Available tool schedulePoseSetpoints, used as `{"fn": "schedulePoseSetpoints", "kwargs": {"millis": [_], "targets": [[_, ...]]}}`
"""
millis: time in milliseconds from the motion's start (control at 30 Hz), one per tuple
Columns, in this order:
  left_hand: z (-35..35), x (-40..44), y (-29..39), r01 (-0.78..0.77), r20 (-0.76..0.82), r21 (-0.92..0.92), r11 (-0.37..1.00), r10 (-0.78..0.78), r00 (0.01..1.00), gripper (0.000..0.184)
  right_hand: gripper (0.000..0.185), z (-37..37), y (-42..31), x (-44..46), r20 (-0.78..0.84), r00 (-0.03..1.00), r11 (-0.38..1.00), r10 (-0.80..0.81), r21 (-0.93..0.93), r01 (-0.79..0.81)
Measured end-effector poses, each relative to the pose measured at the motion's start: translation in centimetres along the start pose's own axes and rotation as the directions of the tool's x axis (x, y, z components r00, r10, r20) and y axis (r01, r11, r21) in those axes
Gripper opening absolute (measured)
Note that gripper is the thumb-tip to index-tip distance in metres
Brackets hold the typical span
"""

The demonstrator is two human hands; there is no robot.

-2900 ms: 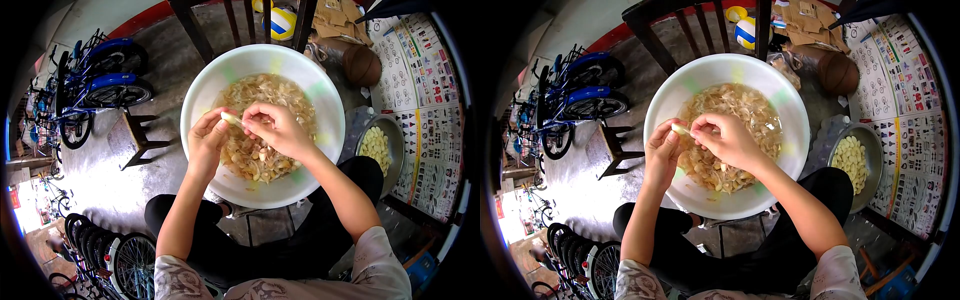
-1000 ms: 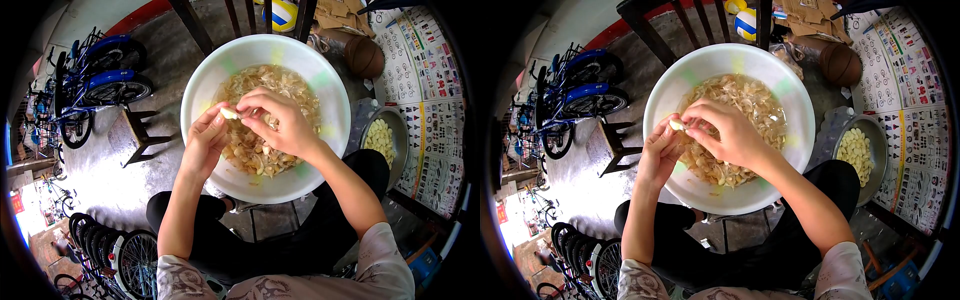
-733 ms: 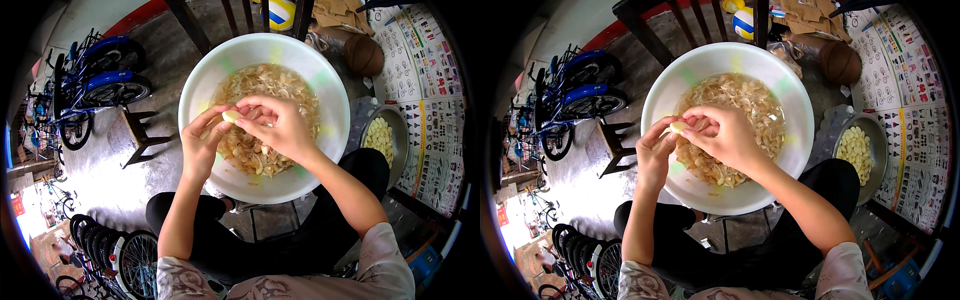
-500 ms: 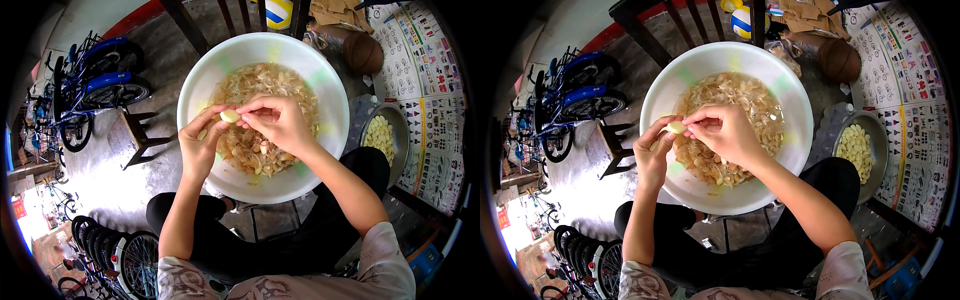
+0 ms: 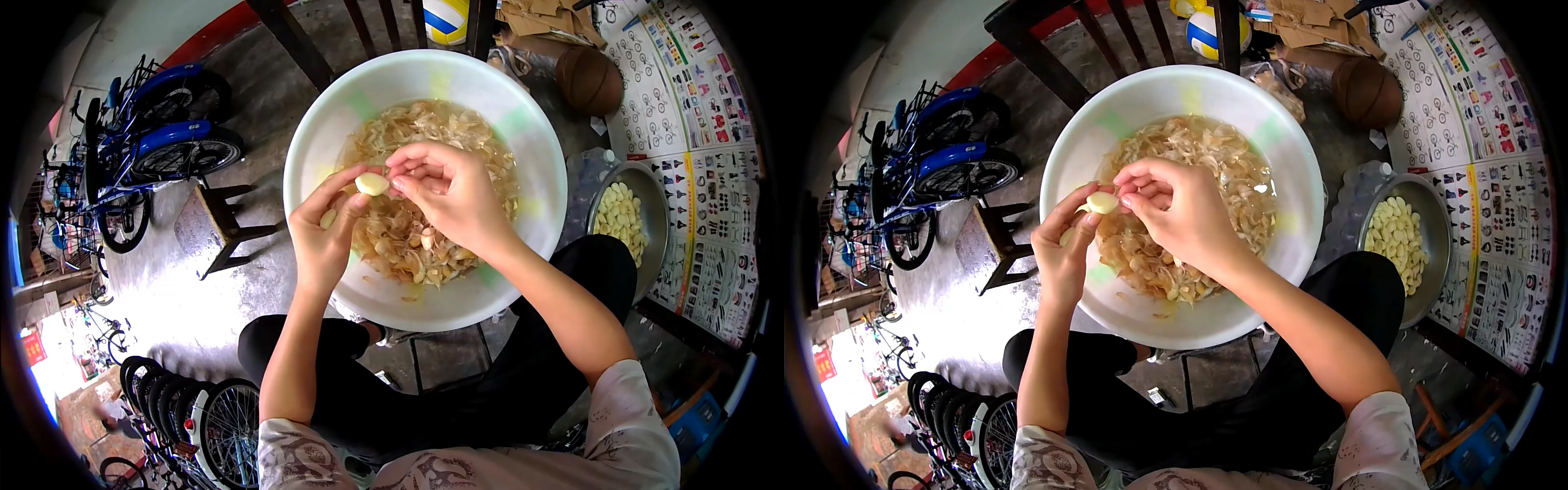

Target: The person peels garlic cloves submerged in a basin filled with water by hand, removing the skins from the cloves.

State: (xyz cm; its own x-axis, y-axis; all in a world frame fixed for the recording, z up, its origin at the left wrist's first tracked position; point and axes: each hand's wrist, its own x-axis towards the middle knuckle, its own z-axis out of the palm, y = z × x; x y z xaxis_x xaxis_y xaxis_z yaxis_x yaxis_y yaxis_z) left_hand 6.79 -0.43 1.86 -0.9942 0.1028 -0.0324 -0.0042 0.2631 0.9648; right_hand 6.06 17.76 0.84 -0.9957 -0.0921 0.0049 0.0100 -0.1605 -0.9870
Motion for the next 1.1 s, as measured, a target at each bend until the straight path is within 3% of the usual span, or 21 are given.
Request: {"fn": "schedulePoseSetpoints", "kwargs": {"millis": [67,133,167,233,367,467,533,567,600,633,733,767,833,967,1000,1033,1067,1100], "targets": [[0.3,0.0,0.2,-0.011,-0.024,0.108,0.994,0.013,1.0,0.031,0.012,0.1,-0.2,-0.1,-0.029,1.0,0.999,0.002,-0.036,-0.003],[0.6,-0.1,0.7,-0.204,-0.024,0.298,0.933,0.221,0.975,0.031,0.01,0.1,0.1,-0.1,-0.047,0.997,0.994,-0.059,-0.098,0.055],[0.6,0.1,0.4,-0.203,-0.024,0.298,0.933,0.22,0.975,0.031,0.009,0.2,0.3,-0.2,-0.061,0.991,0.98,-0.123,-0.162,0.112],[0.5,0.5,-0.2,-0.473,0.054,0.377,0.796,0.491,0.869,0.029,0.009,0.2,0.6,-0.1,-0.068,0.99,0.977,-0.125,-0.184,0.111],[0.3,0.3,0.2,-0.472,0.088,0.491,0.732,0.497,0.863,0.028,0.009,0.1,0.6,-0.1,-0.032,0.997,0.98,-0.067,-0.192,0.06],[0.5,0.5,-0.3,-0.487,0.032,0.344,0.803,0.509,0.86,0.021,0.008,0.3,0.6,-0.1,0.005,1.0,0.999,-0.007,-0.033,0.007],[0.5,0.0,0.1,-0.066,0.002,0.017,0.998,0.066,0.998,0.016,0.008,0.2,0.5,0.0,0.028,1.0,1.0,0.007,-0.003,-0.007],[0.4,-0.1,-0.1,-0.065,0.002,0.016,0.998,0.065,0.998,0.016,0.007,0.1,0.5,0.0,0.052,0.998,0.999,0.021,0.026,-0.022],[0.4,-0.2,-0.6,0.119,0.038,-0.239,0.964,-0.113,0.993,0.02,0.007,0.1,0.3,0.0,0.052,0.998,0.999,0.023,0.026,-0.024],[0.4,-0.3,-0.8,0.294,0.116,-0.468,0.833,-0.272,0.955,0.024,0.007,0.2,0.1,0.0,0.076,0.996,0.998,0.045,0.038,-0.048],[0.5,-0.4,-0.5,0.421,0.206,-0.557,0.716,-0.372,0.905,0.033,0.007,0.1,-0.1,0.0,0.113,0.991,0.996,0.073,0.037,-0.078],[0.5,-0.4,-0.7,0.422,0.207,-0.557,0.715,-0.373,0.905,0.033,0.008,0.0,-0.1,0.1,0.126,0.989,0.996,0.079,0.025,-0.082],[0.2,-0.4,-1.4,0.482,0.328,-0.651,0.587,-0.355,0.875,0.034,0.009,0.1,0.1,0.1,0.116,0.987,0.988,0.11,0.092,-0.121],[0.2,-0.4,-1.4,0.512,0.38,-0.675,0.531,-0.345,0.858,0.028,0.011,0.2,0.1,0.2,0.061,0.983,0.966,0.173,0.182,-0.181],[0.8,-0.3,0.0,0.352,0.207,-0.459,0.816,-0.287,0.935,0.028,0.011,0.2,0.1,0.2,0.065,0.983,0.966,0.174,0.182,-0.183],[1.1,-0.3,0.7,0.169,0.065,-0.151,0.974,-0.161,0.985,0.029,0.011,0.2,0.3,0.3,0.054,0.989,0.977,0.139,0.156,-0.146],[0.6,-0.2,0.4,0.025,0.064,0.072,0.997,-0.029,0.998,0.026,0.011,0.2,0.5,0.3,0.042,0.994,0.986,0.103,0.128,-0.108],[0.5,-0.2,0.6,0.025,0.064,0.071,0.997,-0.03,0.997,0.026,0.011,0.2,0.8,0.3,0.042,0.994,0.986,0.104,0.127,-0.108]]}}
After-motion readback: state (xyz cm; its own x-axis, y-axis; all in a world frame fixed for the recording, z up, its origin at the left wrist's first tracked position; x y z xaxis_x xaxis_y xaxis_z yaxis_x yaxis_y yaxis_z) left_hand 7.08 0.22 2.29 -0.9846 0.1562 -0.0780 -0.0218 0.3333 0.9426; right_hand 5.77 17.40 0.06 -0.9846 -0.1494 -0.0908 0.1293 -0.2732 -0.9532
